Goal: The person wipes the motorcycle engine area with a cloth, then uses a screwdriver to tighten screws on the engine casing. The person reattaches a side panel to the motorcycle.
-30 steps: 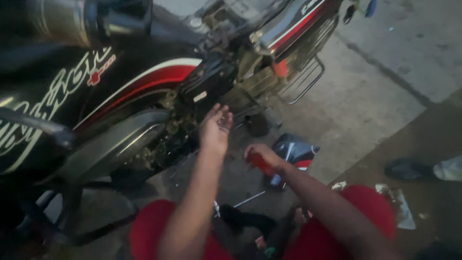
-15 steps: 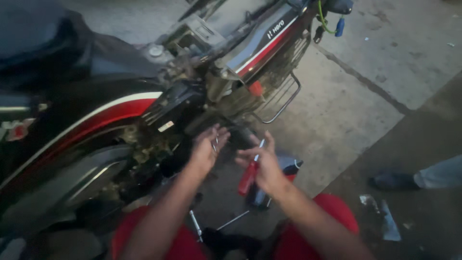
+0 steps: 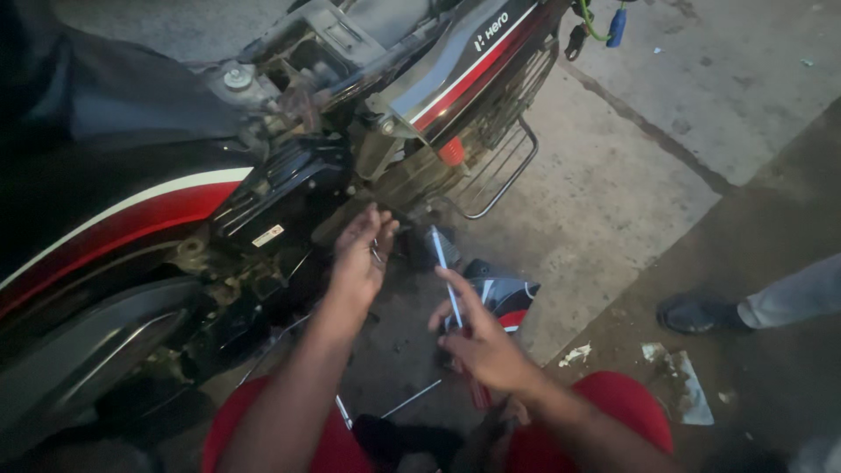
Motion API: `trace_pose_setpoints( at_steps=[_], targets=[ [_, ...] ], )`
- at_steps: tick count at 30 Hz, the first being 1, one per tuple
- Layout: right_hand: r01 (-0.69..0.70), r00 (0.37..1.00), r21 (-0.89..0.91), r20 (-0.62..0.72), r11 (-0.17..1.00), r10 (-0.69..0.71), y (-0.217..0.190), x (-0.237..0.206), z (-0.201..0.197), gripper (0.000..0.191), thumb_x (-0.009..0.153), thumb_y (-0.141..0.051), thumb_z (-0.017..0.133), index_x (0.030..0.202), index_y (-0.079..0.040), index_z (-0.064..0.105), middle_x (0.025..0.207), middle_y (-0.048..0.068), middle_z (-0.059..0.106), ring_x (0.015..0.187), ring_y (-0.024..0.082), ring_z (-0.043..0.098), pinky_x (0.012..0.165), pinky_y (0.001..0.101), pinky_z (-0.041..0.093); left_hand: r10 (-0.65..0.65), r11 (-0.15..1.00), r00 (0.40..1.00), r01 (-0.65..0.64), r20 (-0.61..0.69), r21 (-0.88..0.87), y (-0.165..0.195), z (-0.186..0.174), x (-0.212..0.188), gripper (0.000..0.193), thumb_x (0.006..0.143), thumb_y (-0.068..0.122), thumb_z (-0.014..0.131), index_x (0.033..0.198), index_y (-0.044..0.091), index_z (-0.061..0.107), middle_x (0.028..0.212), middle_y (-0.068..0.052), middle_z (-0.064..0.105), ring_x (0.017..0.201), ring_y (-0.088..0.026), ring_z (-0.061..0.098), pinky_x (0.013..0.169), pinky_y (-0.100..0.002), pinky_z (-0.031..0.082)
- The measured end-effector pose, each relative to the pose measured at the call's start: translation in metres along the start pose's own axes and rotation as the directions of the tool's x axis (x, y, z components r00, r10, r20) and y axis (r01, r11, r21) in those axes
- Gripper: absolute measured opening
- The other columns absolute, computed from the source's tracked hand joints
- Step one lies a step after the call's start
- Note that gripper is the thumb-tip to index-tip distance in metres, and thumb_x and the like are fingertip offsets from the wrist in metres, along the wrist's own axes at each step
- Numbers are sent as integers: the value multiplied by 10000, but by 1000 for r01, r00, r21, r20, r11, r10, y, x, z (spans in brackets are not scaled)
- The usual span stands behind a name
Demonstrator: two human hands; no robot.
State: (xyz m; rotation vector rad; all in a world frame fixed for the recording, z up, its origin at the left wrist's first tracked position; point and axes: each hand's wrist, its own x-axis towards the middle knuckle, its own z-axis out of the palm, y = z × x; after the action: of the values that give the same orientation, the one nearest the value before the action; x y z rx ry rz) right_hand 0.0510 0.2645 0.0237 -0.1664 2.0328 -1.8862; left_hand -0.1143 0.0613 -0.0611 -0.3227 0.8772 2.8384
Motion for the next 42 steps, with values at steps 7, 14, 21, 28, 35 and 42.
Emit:
trace_pose_setpoints(
  at_steps=[7, 14, 21, 28, 35, 42],
  targets=[
    [269, 956, -443, 15, 855, -293, 24, 29, 18, 764, 827, -17, 699, 1524, -136, 410, 1097, 66, 761, 774, 159, 701, 684, 307, 570, -139, 987, 980, 148, -143, 55, -2, -33, -3, 335, 1008, 285, 546, 1230, 42, 608, 1207, -194, 725, 1098, -332, 714, 867, -394, 611],
    [252, 960, -515, 23, 819, -281, 20, 51, 31, 618, 855, -124, 746, 1447, -112, 571, 861, 132, 715, 658, 181, 680, 646, 311, 552, -140, 986, 982, 150, -124, 72, 6, -56, -18, 412, 1006, 360, 578, 1263, 39, 602, 1257, -201, 689, 1124, -340, 705, 960, -449, 583],
    [248, 963, -563, 53, 789, -265, 10, 57, 46, 621, 825, -122, 757, 1426, -123, 603, 763, 144, 661, 600, 210, 640, 604, 345, 532, -109, 989, 982, 123, -157, 85, 39, -64, -29, 461, 992, 416, 586, 1288, 63, 595, 1249, -161, 682, 1109, -340, 687, 962, -478, 576],
    [275, 958, -578, 101, 768, -268, 8, 59, 53, 602, 858, -150, 738, 1438, -118, 578, 808, 141, 688, 620, 211, 671, 609, 349, 546, -78, 990, 983, 96, -166, 105, 46, -65, -36, 510, 974, 429, 599, 1326, 61, 577, 1264, -168, 686, 1132, -336, 692, 989, -476, 575],
    [294, 940, -694, 87, 657, -329, 15, 57, 53, 607, 840, -168, 741, 1422, -111, 580, 833, 161, 703, 733, 326, 712, 672, 426, 563, -22, 983, 983, 55, -182, 174, 36, -60, -40, 518, 994, 418, 556, 1340, 33, 563, 1300, -212, 676, 1116, -354, 698, 971, -488, 573],
    [228, 969, -636, 73, 737, -237, 11, 56, 54, 617, 830, -139, 728, 1429, -115, 581, 825, 165, 706, 732, 319, 728, 670, 416, 566, -12, 991, 974, 42, -226, 126, 17, -63, -35, 485, 1038, 375, 500, 1363, 17, 539, 1277, -224, 684, 1082, -359, 710, 951, -487, 580]
  ],
)
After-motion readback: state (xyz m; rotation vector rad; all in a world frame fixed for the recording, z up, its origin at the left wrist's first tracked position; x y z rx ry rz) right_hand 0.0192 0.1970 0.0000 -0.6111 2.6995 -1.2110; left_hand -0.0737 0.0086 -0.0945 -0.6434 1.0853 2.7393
